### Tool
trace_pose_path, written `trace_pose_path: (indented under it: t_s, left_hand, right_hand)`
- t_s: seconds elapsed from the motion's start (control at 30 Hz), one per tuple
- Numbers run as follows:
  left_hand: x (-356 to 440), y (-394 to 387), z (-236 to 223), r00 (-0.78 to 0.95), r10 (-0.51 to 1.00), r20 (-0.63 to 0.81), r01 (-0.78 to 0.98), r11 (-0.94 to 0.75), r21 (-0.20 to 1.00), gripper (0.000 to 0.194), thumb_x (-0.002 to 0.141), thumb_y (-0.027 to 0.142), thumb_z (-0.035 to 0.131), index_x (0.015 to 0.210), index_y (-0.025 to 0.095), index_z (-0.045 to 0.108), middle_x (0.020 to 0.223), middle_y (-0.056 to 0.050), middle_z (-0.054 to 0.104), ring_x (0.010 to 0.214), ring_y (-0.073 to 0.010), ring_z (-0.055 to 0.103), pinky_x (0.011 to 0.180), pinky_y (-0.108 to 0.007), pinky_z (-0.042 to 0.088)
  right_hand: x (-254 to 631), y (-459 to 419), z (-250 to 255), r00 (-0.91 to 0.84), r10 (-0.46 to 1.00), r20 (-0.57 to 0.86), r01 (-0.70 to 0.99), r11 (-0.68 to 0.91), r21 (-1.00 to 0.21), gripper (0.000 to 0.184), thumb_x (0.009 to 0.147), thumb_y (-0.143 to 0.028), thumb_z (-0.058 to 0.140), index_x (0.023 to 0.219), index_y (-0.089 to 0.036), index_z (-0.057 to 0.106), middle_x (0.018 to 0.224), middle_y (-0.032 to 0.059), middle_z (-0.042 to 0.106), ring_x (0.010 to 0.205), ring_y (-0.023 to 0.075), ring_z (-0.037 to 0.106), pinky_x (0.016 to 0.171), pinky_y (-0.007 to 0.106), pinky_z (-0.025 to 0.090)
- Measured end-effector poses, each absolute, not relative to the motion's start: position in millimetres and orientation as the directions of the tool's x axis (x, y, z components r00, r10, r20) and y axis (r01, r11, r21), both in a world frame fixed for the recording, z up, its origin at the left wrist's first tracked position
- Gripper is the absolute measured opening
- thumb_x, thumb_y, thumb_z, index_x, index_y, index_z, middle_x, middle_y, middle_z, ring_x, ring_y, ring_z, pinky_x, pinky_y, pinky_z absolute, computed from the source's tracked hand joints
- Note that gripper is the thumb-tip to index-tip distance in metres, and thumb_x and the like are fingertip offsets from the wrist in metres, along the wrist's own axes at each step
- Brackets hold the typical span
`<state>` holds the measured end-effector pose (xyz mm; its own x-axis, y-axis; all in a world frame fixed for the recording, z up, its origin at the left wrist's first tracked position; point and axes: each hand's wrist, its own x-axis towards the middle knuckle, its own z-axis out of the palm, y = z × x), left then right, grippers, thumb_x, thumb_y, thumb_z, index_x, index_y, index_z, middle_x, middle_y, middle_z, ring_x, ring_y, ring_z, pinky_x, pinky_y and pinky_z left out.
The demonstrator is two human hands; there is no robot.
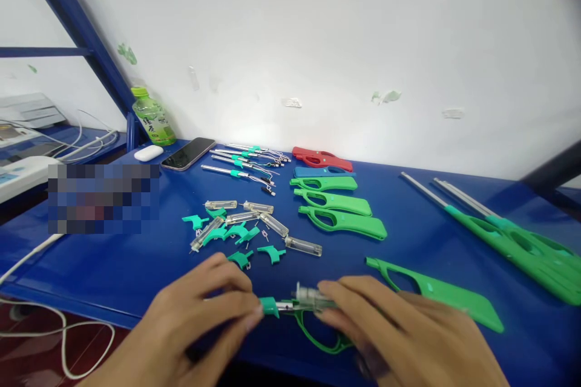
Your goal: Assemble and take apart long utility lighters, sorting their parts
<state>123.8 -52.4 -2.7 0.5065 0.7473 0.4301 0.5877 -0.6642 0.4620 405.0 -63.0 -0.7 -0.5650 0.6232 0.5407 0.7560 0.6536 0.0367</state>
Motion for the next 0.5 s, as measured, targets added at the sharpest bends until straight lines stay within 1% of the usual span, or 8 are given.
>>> trace_pose_path:
  t_s: [0.1, 0.17, 0.2, 0.27, 0.37, 0.43, 0.5]
  left_hand:
    - [111, -44, -4, 0.515, 0.716, 0.472, 0.695, -0.671, 0.260, 0.026, 0.104, 0.014, 0.056, 0.116, 0.029, 0.073, 0.105, -0.001, 0.072, 0.095, -0.0184, 0.067, 0.083, -0.030, 0.057]
    - [107, -39, -9, 0.534, 0.703, 0.471, 0.726, -0.666, 0.172, 0.028, 0.104, 0.014, 0.053, 0.119, 0.027, 0.074, 0.107, -0.002, 0.072, 0.096, -0.0201, 0.066, 0.082, -0.032, 0.056]
    - [106, -37, -11, 0.538, 0.702, 0.466, 0.736, -0.661, 0.145, 0.028, 0.105, 0.014, 0.052, 0.118, 0.026, 0.074, 0.107, -0.002, 0.072, 0.095, -0.0207, 0.065, 0.082, -0.033, 0.055]
    - [106, -34, -15, 0.548, 0.692, 0.469, 0.741, -0.662, 0.110, 0.026, 0.108, 0.014, 0.050, 0.110, 0.024, 0.074, 0.102, -0.002, 0.071, 0.092, -0.0213, 0.064, 0.082, -0.035, 0.053]
    - [108, -35, -18, 0.542, 0.683, 0.490, 0.744, -0.661, 0.099, 0.025, 0.110, 0.017, 0.050, 0.100, 0.022, 0.073, 0.097, -0.002, 0.070, 0.089, -0.0212, 0.062, 0.082, -0.035, 0.051]
    - [111, -39, -18, 0.534, 0.683, 0.499, 0.744, -0.660, 0.107, 0.022, 0.111, 0.021, 0.051, 0.105, 0.023, 0.073, 0.100, -0.002, 0.071, 0.092, -0.0208, 0.063, 0.087, -0.035, 0.052]
    - [117, -45, -18, 0.535, 0.676, 0.507, 0.740, -0.664, 0.104, 0.022, 0.113, 0.030, 0.052, 0.120, 0.025, 0.072, 0.110, -0.002, 0.074, 0.102, -0.0218, 0.067, 0.097, -0.037, 0.052]
  right_hand:
    - [396, -47, -8, -0.495, 0.662, 0.563, 0.803, 0.596, 0.006, 0.042, 0.116, -0.032, 0.039, 0.107, -0.023, 0.079, 0.092, -0.0002, 0.082, 0.058, 0.0160, 0.076, 0.046, 0.030, 0.051]
    - [388, -39, -12, -0.499, 0.669, 0.551, 0.811, 0.584, 0.025, 0.044, 0.116, -0.032, 0.037, 0.106, -0.022, 0.079, 0.092, 0.0007, 0.082, 0.055, 0.0180, 0.075, 0.042, 0.034, 0.048]
    - [386, -37, -13, -0.506, 0.670, 0.544, 0.812, 0.582, 0.039, 0.044, 0.116, -0.031, 0.037, 0.108, -0.021, 0.079, 0.095, 0.0010, 0.083, 0.054, 0.0184, 0.075, 0.041, 0.034, 0.047]
    - [387, -38, -14, -0.511, 0.671, 0.537, 0.812, 0.582, 0.046, 0.041, 0.116, -0.030, 0.038, 0.117, -0.021, 0.078, 0.104, 0.0017, 0.084, 0.055, 0.0183, 0.075, 0.041, 0.034, 0.049]
    - [406, -50, -15, -0.487, 0.706, 0.514, 0.815, 0.579, -0.023, 0.039, 0.116, -0.034, 0.039, 0.124, -0.025, 0.076, 0.113, 0.0005, 0.083, 0.055, 0.0167, 0.075, 0.044, 0.031, 0.055]
    - [425, -62, -17, -0.490, 0.734, 0.470, 0.809, 0.584, -0.067, 0.039, 0.116, -0.039, 0.039, 0.127, -0.028, 0.075, 0.117, 0.0000, 0.083, 0.054, 0.0151, 0.075, 0.044, 0.028, 0.058]
    - [442, -73, -24, -0.510, 0.748, 0.424, 0.805, 0.589, -0.070, 0.040, 0.114, -0.047, 0.042, 0.133, -0.029, 0.073, 0.121, 0.0008, 0.082, 0.053, 0.0141, 0.075, 0.043, 0.026, 0.059]
